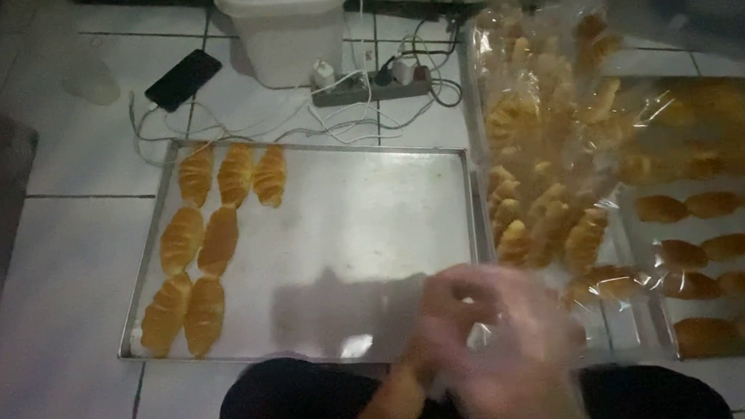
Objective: The person picks up croissants from a metal tray and puts them into plastic bags, then moves the bagged croissants to another tray.
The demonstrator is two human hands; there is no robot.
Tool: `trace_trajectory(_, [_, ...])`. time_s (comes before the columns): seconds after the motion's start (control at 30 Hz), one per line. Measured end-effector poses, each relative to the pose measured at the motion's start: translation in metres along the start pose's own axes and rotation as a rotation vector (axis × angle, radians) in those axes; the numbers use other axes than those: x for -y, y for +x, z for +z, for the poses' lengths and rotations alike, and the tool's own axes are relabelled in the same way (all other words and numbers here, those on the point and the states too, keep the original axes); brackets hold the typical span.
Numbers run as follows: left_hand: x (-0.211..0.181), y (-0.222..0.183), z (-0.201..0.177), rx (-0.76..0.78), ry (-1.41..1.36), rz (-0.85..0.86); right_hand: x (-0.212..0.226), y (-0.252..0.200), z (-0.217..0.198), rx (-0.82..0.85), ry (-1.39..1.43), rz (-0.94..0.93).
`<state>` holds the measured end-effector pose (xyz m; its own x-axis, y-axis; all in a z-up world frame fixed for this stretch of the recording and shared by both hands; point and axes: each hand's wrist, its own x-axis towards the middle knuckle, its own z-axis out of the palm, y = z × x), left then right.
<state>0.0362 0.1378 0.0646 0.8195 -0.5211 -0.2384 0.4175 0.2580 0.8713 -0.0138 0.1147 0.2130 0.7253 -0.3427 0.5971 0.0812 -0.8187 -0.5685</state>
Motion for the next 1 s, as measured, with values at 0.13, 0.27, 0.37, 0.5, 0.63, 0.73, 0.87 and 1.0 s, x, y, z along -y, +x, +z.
trace_trajectory(0.13, [0.055, 0.010, 0.013, 0.005, 0.125, -0.092, 0.024, 0.031, 0.105, 0.567, 0.099, -0.057])
trace_trajectory(0.27, [0.065, 0.020, 0.011, 0.035, 0.376, -0.145, 0.038, 0.061, 0.201, 1.194, -0.201, 0.199])
trace_trajectory(0.37, [0.103, 0.026, 0.029, -0.161, 0.243, -0.154, 0.022, 0.048, 0.266, 1.232, -0.403, 0.089])
trace_trajectory(0.5, [0.043, 0.006, 0.027, -0.036, 0.319, -0.020, -0.013, 0.033, 0.342, 1.036, -0.343, 0.247])
trace_trajectory(0.63, [0.041, -0.001, 0.025, 0.055, 0.357, 0.009, -0.030, 0.015, 0.392, 1.057, -0.501, 0.077])
trace_trajectory(0.73, [0.074, 0.005, 0.028, 0.087, 0.372, 0.146, -0.063, -0.008, 0.439, 0.875, -0.473, 0.033])
trace_trajectory(0.87, [0.072, 0.007, 0.023, 0.068, 0.411, 0.223, -0.072, -0.029, 0.450, 0.063, -0.468, -0.425])
trace_trajectory(1.0, [0.045, 0.008, 0.021, 0.098, 0.443, 0.026, -0.049, -0.008, 0.437, 0.301, -0.589, -0.266])
